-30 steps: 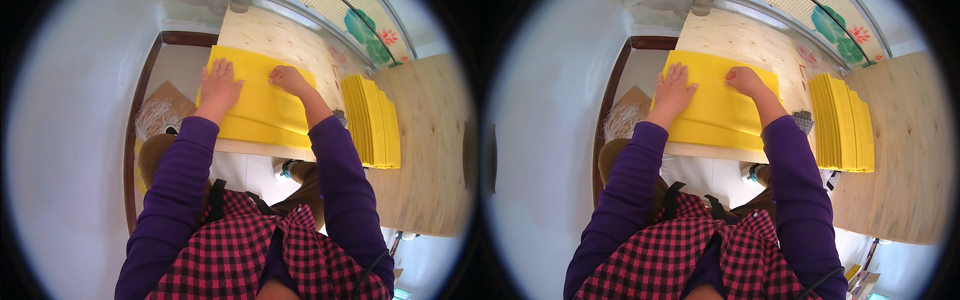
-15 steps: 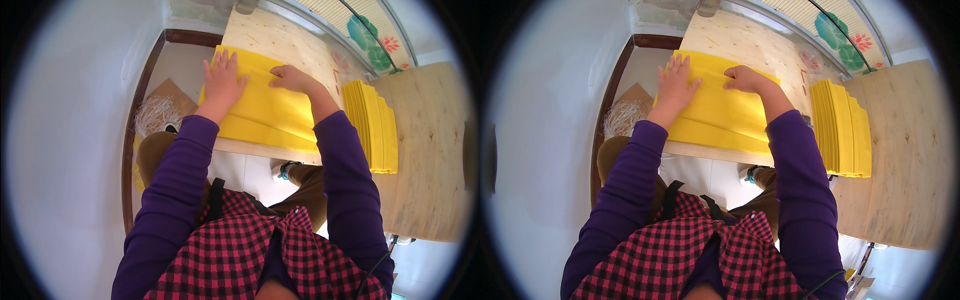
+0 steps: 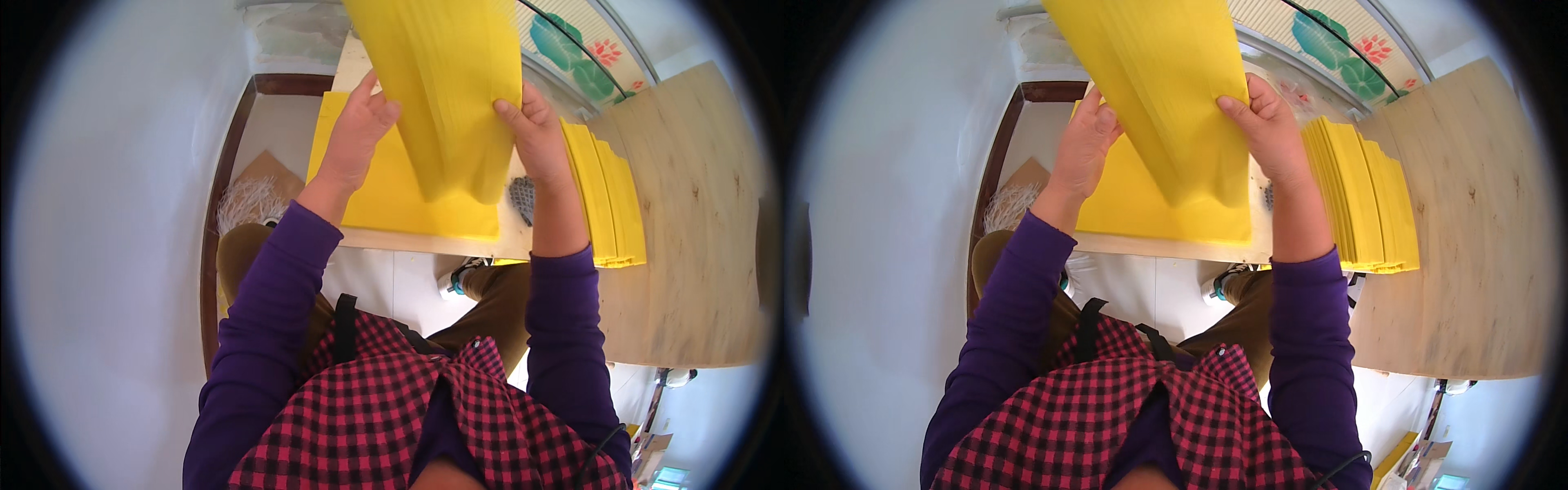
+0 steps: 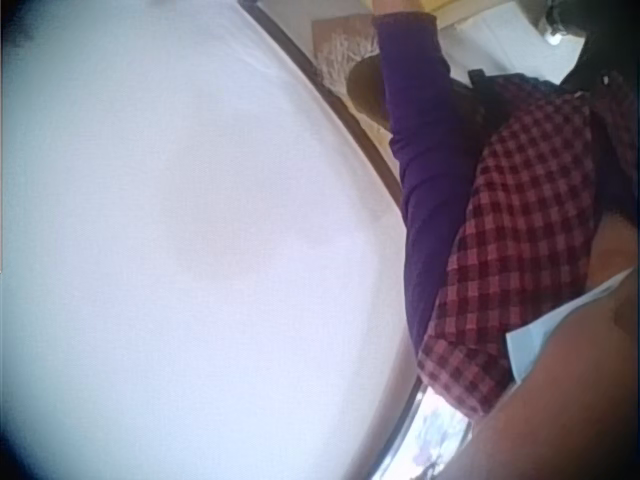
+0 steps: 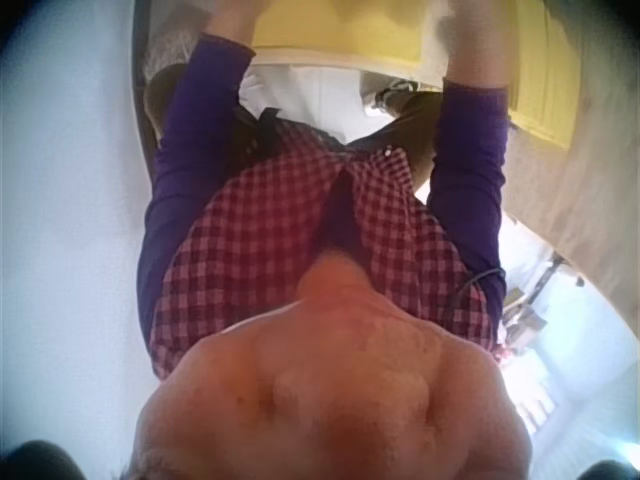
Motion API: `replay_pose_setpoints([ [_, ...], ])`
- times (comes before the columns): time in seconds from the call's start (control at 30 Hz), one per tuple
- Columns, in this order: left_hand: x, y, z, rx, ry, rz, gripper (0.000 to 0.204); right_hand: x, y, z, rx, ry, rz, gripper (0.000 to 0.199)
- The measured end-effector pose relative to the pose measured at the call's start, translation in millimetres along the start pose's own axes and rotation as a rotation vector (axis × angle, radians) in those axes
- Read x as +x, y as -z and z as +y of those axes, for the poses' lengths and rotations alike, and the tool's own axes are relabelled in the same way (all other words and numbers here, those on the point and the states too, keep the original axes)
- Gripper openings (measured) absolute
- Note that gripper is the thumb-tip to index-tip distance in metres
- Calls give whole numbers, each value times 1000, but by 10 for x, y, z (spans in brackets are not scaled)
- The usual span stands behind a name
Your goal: The person folds multiple yellow foam sheets on a wooden table. They align edges, fold each sheet in half, and stack the folded sheets. The person repeats this process for several sheets, maintaining a neat stack.
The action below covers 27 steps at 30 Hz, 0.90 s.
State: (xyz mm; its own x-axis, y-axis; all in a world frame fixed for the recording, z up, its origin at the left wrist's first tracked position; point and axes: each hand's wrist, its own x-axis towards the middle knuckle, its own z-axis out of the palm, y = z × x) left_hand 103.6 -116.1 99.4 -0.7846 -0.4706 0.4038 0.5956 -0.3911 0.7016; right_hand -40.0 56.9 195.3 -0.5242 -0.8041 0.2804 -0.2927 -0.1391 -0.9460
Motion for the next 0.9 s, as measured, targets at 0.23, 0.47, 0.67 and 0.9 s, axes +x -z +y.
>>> replay_pose_setpoints([
  [0.23, 225, -543, 194, 131, 52, -124, 37, -301, 54, 180, 274, 230, 151, 26],
  [0.47, 82, -389, -164, 383, 314, -32, 37, -626, 134, 756, 52, -136, 93, 25],
  [0.67, 137, -443, -118, 403, 310, -17, 38, -673, 135, 677, -46, -181, 54, 26],
  [0.9, 183, -558, -85, 171, 612, 52, 40, -791, 286, 430, 64, -372, 114, 22],
])
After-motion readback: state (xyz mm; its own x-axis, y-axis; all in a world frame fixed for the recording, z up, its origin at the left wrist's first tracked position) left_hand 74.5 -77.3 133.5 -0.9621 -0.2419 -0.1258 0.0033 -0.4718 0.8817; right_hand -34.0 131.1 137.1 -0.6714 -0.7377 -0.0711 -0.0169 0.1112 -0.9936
